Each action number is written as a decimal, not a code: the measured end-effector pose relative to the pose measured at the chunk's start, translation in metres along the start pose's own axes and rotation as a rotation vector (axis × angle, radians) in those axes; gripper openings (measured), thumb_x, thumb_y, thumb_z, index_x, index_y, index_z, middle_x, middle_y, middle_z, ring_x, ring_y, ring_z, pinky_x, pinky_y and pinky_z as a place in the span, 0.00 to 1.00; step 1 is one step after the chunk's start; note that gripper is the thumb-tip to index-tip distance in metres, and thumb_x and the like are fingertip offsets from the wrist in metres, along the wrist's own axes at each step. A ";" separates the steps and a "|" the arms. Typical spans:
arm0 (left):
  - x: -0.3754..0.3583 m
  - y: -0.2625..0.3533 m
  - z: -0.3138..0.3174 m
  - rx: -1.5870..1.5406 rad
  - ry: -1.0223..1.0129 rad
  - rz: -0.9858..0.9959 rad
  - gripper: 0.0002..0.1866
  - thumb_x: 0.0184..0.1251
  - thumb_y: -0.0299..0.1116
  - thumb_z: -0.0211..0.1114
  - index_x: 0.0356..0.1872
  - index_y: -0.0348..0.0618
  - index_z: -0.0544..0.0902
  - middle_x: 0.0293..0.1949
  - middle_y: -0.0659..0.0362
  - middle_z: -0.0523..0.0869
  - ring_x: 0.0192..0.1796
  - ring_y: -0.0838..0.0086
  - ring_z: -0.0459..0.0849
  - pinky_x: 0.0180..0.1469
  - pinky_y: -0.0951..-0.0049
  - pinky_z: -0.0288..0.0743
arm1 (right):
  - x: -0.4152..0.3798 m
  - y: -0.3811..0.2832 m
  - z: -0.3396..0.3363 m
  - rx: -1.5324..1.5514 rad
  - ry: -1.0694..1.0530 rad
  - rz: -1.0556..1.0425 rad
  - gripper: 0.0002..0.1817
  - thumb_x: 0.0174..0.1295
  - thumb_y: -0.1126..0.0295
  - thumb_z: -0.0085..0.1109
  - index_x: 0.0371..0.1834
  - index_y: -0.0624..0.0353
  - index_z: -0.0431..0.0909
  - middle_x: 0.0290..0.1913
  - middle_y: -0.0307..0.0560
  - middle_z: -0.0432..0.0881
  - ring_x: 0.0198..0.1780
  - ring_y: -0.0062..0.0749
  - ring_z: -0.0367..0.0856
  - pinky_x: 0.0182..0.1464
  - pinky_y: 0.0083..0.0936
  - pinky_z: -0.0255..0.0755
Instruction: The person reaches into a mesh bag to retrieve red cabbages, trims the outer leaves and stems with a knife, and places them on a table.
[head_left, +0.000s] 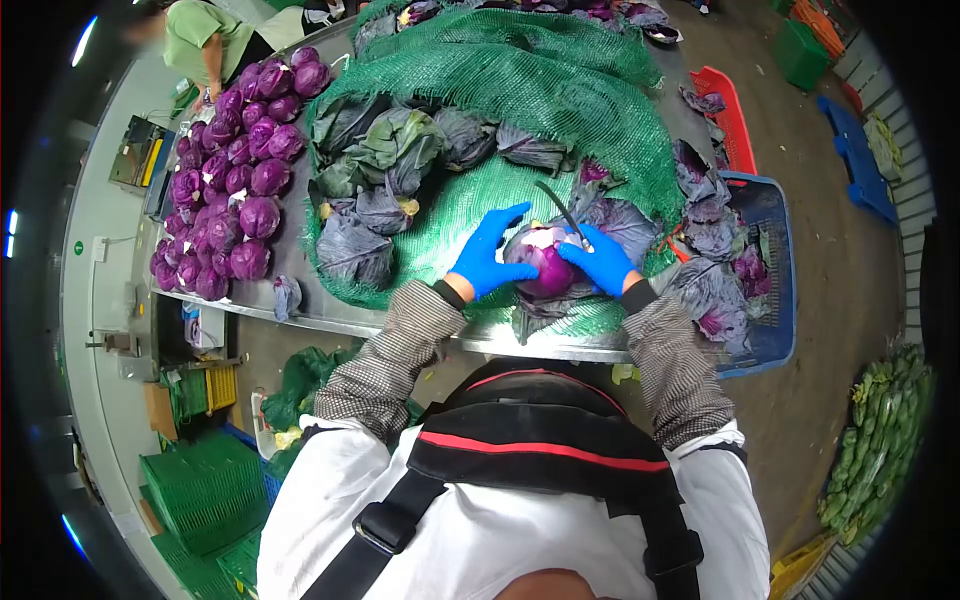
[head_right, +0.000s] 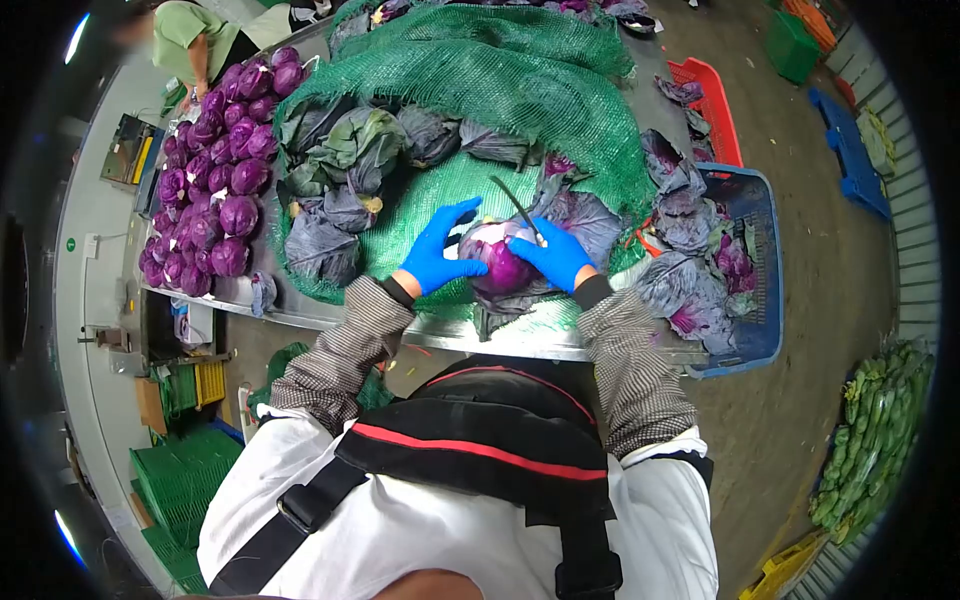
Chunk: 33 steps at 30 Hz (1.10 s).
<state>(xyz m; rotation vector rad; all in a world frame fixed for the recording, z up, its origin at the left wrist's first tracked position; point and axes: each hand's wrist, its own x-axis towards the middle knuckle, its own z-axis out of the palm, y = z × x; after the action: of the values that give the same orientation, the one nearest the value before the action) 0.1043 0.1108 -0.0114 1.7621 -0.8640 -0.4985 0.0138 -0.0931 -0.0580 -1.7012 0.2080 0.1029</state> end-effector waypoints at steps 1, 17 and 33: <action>-0.011 -0.033 0.006 0.196 0.092 -0.080 0.45 0.38 0.47 0.76 0.61 0.45 0.65 0.54 0.49 0.69 0.57 0.56 0.69 0.60 0.61 0.63 | 0.007 0.043 0.006 -0.202 0.105 0.098 0.31 0.52 0.47 0.59 0.48 0.63 0.72 0.40 0.58 0.79 0.43 0.46 0.79 0.43 0.32 0.71; -0.023 -0.068 0.045 0.150 0.203 -0.254 0.51 0.38 0.46 0.75 0.64 0.40 0.57 0.55 0.44 0.66 0.57 0.56 0.68 0.60 0.63 0.64 | -0.037 -0.019 0.014 -0.878 -0.012 0.168 0.19 0.64 0.53 0.41 0.44 0.55 0.73 0.39 0.57 0.79 0.38 0.56 0.76 0.39 0.46 0.70; -0.021 -0.053 0.045 0.120 0.072 -0.090 0.43 0.40 0.40 0.73 0.60 0.42 0.62 0.54 0.47 0.67 0.56 0.57 0.69 0.60 0.63 0.64 | 0.030 0.038 0.019 -0.800 0.101 0.183 0.18 0.53 0.60 0.51 0.45 0.56 0.72 0.36 0.61 0.79 0.38 0.55 0.78 0.40 0.44 0.71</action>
<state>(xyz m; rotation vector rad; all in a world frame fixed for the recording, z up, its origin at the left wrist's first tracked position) 0.0757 0.1074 -0.0780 1.9234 -0.7807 -0.4463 0.0365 -0.0818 -0.1029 -2.4828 0.4388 0.2618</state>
